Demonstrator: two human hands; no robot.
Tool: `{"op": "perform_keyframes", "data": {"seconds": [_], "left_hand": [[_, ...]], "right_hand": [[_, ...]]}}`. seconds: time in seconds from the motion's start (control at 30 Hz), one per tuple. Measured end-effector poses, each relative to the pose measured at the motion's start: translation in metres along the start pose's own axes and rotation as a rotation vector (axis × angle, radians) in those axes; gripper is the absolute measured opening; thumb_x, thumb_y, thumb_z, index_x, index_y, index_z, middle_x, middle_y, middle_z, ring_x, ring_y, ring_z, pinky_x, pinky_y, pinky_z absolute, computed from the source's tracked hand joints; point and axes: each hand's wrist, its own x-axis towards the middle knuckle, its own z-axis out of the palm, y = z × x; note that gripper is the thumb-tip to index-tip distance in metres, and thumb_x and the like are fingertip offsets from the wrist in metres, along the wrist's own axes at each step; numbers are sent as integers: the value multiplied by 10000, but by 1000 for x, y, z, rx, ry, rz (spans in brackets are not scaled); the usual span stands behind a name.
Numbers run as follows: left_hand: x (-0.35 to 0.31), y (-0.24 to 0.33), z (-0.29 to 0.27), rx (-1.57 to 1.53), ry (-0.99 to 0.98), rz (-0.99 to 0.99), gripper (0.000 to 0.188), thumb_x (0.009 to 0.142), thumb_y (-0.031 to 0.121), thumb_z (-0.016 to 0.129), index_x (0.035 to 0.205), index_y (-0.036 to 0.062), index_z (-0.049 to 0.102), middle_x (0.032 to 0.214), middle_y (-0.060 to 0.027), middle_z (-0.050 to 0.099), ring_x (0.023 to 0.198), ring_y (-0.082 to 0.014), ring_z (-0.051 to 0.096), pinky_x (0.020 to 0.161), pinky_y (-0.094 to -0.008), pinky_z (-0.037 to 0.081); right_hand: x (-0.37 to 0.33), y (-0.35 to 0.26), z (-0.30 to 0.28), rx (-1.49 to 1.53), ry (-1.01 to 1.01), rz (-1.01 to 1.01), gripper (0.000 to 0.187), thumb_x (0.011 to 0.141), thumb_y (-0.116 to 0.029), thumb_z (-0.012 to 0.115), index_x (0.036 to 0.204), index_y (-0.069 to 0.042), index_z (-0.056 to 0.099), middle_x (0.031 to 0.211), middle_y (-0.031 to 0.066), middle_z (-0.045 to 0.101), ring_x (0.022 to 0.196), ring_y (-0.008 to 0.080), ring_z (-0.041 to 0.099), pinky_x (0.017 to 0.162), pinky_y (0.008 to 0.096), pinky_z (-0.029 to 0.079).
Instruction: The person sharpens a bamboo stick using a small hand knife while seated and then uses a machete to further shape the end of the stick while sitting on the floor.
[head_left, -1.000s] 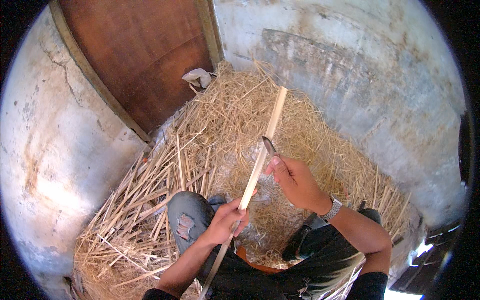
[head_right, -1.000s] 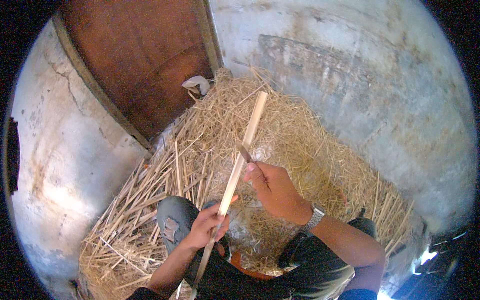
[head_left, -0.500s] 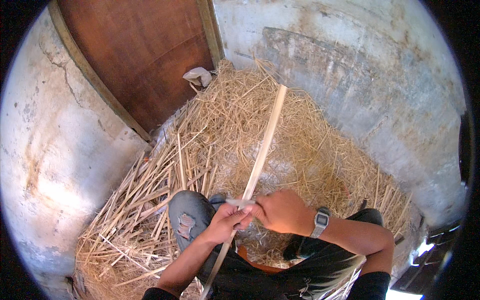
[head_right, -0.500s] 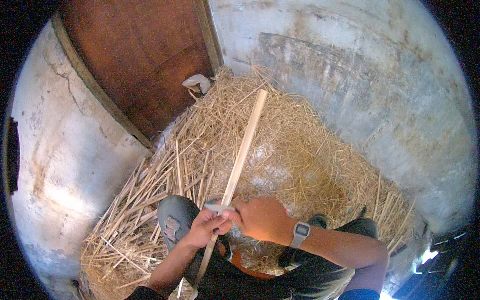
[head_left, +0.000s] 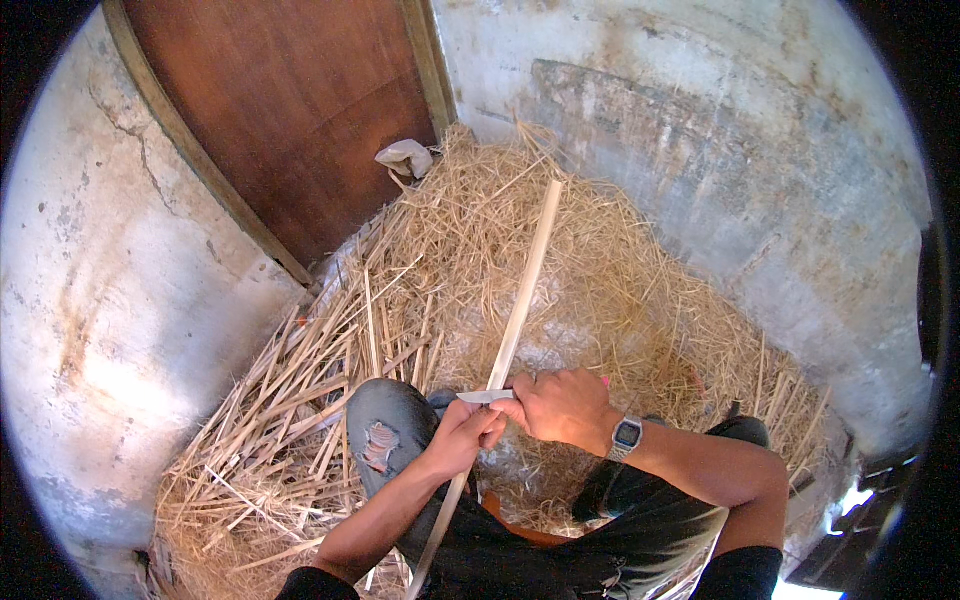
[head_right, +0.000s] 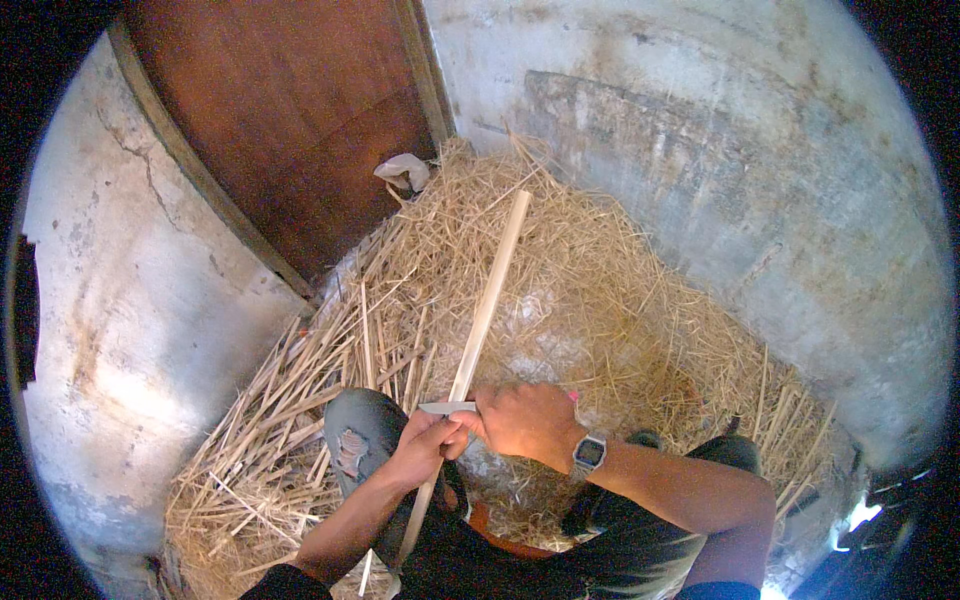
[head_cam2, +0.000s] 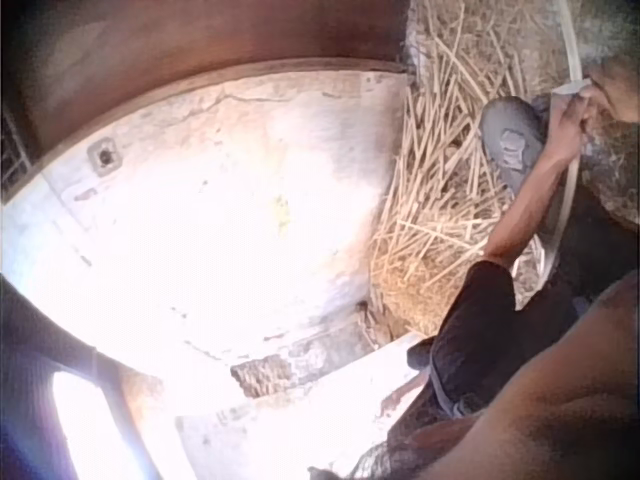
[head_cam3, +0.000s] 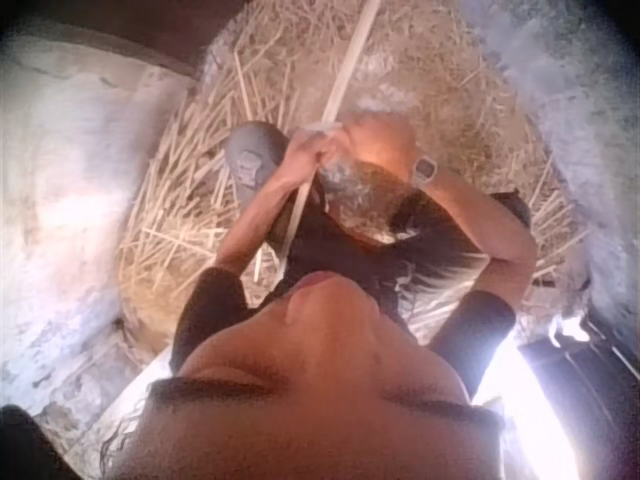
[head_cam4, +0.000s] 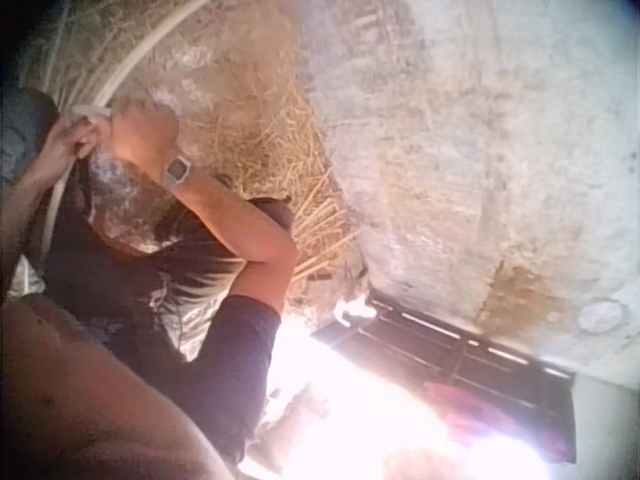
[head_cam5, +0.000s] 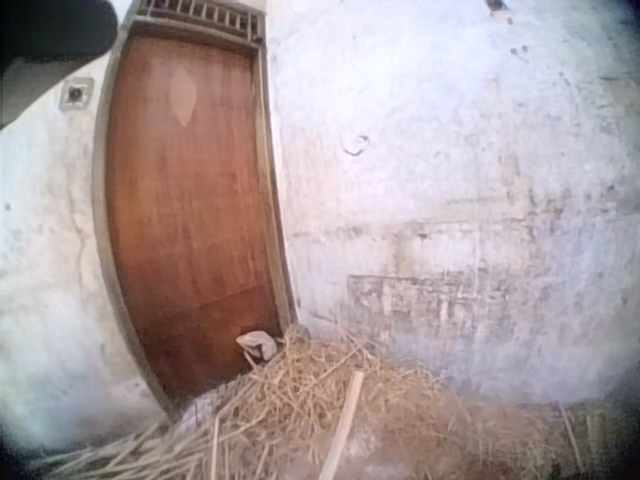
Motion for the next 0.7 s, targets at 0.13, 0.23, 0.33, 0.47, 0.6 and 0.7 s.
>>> {"op": "perform_keyframes", "data": {"seconds": [0.13, 0.23, 0.33, 0.47, 0.6, 0.7], "left_hand": [[5, -4, 0, -4, 7, 19, 289, 1041, 323, 488, 877, 86, 502, 617, 59, 333, 513, -68, 290, 480, -270, 213], [10, -4, -2, 24, -15, 36, 306, 1048, 316, 476, 829, 102, 457, 618, 59, 320, 509, -72, 280, 475, -272, 205], [13, 3, 1, 23, 14, 21, 280, 1052, 300, 468, 870, 88, 486, 630, 57, 317, 508, -70, 280, 471, -267, 208], [-8, -1, 10, 140, 24, -60, 298, 1056, 240, 448, 1192, 8, 577, 649, 54, 310, 510, -58, 271, 463, -252, 236], [-18, 6, 3, 107, -221, -175, 362, 1079, 188, 372, 1387, 44, 494, 619, 63, 327, 509, -51, 294, 484, -234, 285], [-18, 2, -1, 45, -191, -158, 394, 1071, 214, 419, 1417, 33, 470, 681, 58, 296, 528, -55, 252, 472, -232, 252]], "right_hand": [[1, 13, 10, -43, 51, -28, 533, 960, -557, 481, 784, -74, 625, 614, 141, 650, 540, 323, 668, 446, 453, 506], [7, 18, 4, -54, 20, -24, 601, 965, -594, 441, 798, -51, 639, 645, 153, 669, 567, 335, 685, 479, 455, 540], [12, 28, 6, -84, 107, -48, 586, 970, -585, 438, 796, -62, 638, 616, 142, 658, 545, 343, 678, 461, 462, 529], [29, 119, 17, -286, 94, 205, 257, 899, -327, 602, 905, -74, 647, 918, 165, 691, 791, 310, 690, 636, 439, 544], [0, 232, -69, -328, 175, 689, 333, 956, -299, 518, 1018, -7, 667, 922, 227, 692, 856, 419, 673, 767, 527, 526], [-7, 249, -71, -178, 228, 891, 472, 1022, -379, 411, 1001, 16, 669, 923, 259, 689, 871, 453, 664, 798, 528, 523]]}}
